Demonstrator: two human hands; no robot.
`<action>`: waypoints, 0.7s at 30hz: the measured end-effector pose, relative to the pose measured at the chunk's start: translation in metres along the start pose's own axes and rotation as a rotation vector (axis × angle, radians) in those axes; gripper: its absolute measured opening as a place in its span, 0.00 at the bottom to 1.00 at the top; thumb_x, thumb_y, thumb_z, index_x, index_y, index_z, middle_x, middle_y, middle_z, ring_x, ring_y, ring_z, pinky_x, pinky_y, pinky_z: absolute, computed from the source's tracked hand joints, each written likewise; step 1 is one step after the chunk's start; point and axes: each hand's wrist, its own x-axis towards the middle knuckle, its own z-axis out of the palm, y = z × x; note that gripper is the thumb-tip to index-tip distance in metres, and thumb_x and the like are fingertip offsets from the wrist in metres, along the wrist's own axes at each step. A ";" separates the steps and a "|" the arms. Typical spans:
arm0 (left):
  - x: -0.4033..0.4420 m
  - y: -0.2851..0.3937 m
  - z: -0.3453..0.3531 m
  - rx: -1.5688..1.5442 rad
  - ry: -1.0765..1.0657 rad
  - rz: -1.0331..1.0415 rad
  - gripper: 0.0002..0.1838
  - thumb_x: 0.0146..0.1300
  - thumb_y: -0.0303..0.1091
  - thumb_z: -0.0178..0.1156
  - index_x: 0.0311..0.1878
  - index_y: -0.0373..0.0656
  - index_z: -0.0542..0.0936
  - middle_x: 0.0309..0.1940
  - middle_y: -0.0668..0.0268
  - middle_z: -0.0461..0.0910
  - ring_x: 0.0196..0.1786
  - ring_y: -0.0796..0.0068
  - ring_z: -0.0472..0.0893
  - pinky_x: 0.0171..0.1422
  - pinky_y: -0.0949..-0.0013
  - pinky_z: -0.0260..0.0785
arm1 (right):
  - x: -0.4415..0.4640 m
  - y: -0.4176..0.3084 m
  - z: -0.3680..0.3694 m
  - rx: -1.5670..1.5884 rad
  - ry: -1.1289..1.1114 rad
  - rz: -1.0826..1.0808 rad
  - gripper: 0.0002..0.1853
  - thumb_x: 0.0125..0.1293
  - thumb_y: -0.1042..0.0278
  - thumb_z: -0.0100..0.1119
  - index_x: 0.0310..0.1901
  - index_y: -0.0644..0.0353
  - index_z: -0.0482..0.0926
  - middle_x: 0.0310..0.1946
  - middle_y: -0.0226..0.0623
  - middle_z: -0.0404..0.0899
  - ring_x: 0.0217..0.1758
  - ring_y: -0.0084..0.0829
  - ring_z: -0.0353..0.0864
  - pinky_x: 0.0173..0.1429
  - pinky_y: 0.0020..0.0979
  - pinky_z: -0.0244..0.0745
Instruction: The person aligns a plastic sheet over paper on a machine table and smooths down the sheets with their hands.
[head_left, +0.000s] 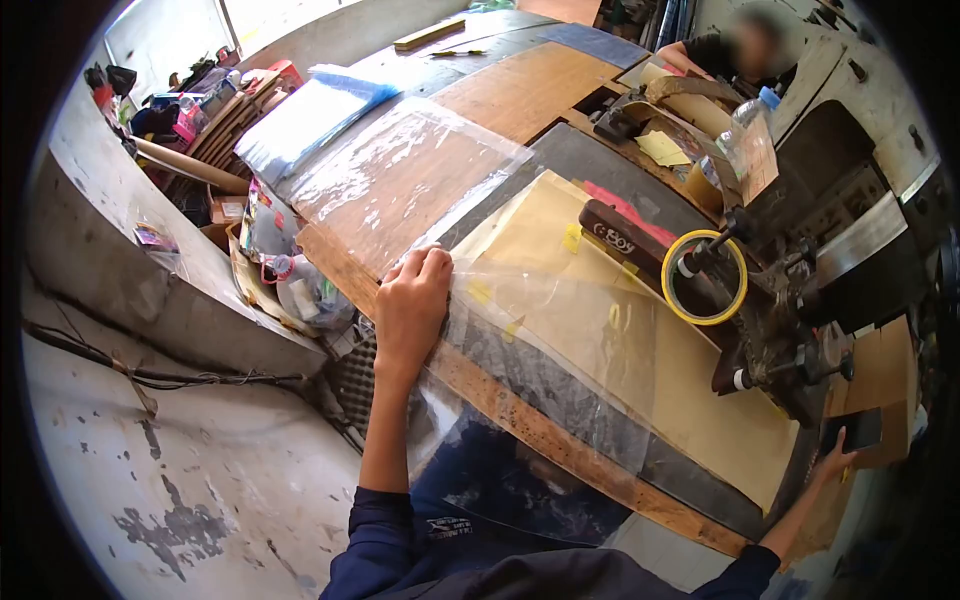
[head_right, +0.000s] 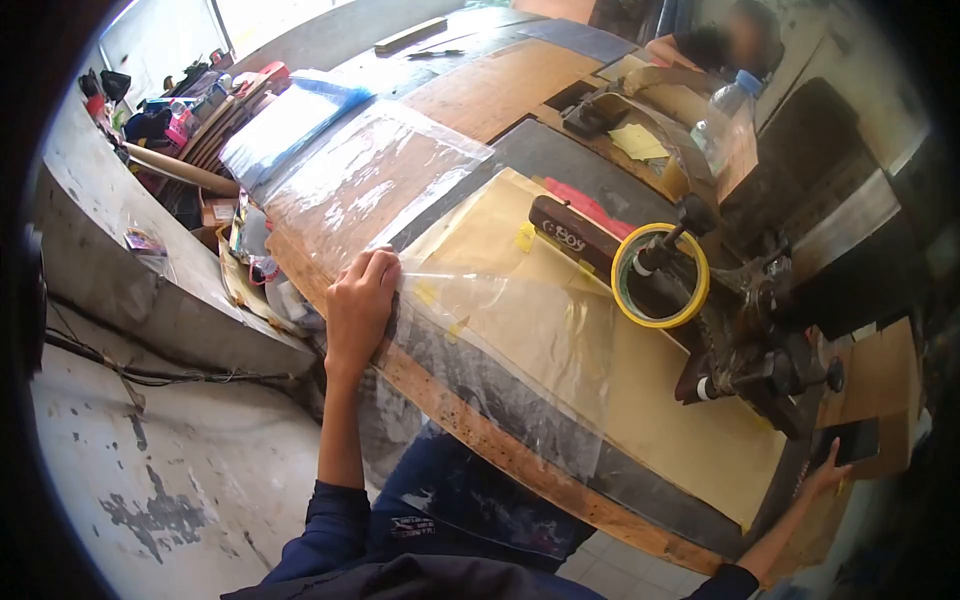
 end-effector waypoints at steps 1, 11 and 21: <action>-0.001 0.001 0.000 0.009 0.002 0.001 0.05 0.62 0.33 0.54 0.37 0.43 0.75 0.41 0.63 0.80 0.39 0.59 0.81 0.43 0.62 0.74 | 0.017 0.023 -0.013 -0.165 -0.007 -0.019 0.46 0.58 0.55 0.65 0.70 0.57 0.45 0.69 0.41 0.51 0.66 0.37 0.58 0.68 0.39 0.56; 0.002 0.001 -0.001 0.056 0.028 0.042 0.06 0.62 0.33 0.55 0.36 0.41 0.75 0.40 0.63 0.80 0.36 0.63 0.81 0.41 0.64 0.75 | -0.013 -0.022 0.002 0.317 0.006 0.268 0.37 0.66 0.52 0.53 0.68 0.60 0.48 0.65 0.47 0.54 0.60 0.43 0.65 0.50 0.33 0.80; -0.002 0.012 0.000 -0.006 -0.004 0.038 0.04 0.62 0.31 0.55 0.36 0.42 0.74 0.40 0.63 0.80 0.37 0.60 0.81 0.42 0.62 0.74 | -0.029 -0.018 0.002 0.119 -0.233 0.321 0.29 0.60 0.70 0.62 0.63 0.52 0.62 0.47 0.34 0.67 0.46 0.25 0.69 0.42 0.24 0.72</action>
